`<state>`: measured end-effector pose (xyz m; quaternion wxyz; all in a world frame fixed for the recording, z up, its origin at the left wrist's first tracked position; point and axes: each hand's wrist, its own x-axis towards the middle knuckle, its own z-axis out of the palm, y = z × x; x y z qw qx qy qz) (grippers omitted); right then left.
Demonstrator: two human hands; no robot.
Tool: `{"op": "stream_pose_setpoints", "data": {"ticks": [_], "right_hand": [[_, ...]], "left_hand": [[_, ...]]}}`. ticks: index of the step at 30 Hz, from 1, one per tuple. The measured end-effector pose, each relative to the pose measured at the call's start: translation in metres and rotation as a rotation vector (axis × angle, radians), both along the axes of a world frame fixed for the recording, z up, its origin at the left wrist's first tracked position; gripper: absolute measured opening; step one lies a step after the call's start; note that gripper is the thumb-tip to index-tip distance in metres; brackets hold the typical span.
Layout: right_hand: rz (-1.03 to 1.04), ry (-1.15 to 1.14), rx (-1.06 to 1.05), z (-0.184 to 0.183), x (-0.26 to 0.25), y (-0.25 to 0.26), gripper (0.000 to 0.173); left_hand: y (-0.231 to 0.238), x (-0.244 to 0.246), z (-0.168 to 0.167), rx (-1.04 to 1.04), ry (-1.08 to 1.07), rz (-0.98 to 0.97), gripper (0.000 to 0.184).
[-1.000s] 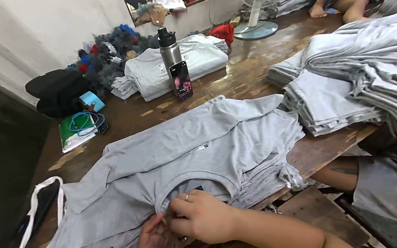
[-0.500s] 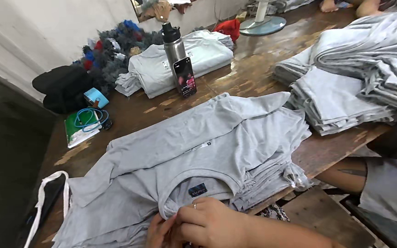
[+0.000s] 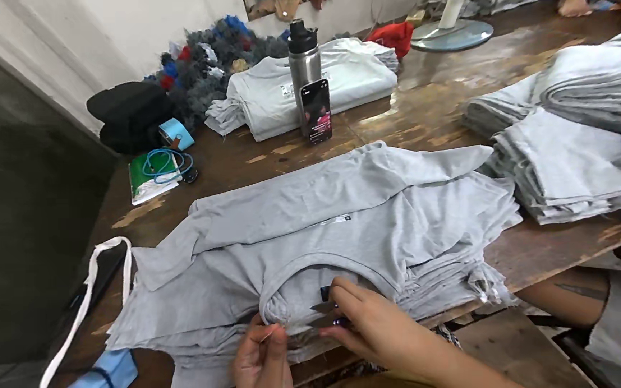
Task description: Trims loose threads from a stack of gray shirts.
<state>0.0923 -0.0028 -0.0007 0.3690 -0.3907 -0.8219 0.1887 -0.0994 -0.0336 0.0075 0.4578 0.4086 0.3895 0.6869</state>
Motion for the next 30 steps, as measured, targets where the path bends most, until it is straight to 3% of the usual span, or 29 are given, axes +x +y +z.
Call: {"op": "stream_pose_setpoints", "data": {"ticks": [5, 11, 18, 30], "right_hand": [[0.017, -0.050, 0.092, -0.007, -0.002, -0.002, 0.029], [-0.141, -0.147, 0.225, -0.015, -0.020, -0.003, 0.029], [-0.155, -0.133, 0.185, -0.010, -0.034, -0.010, 0.033], [-0.146, -0.050, 0.086, -0.006, -0.024, -0.008, 0.035]], "left_hand": [[0.001, 0.000, -0.010, 0.058, -0.071, -0.056, 0.009], [-0.002, -0.001, -0.021, 0.110, -0.073, -0.087, 0.012], [-0.003, 0.003, -0.026, 0.140, 0.037, -0.058, 0.012], [-0.002, -0.001, -0.023, 0.162, -0.157, -0.124, 0.010]]}}
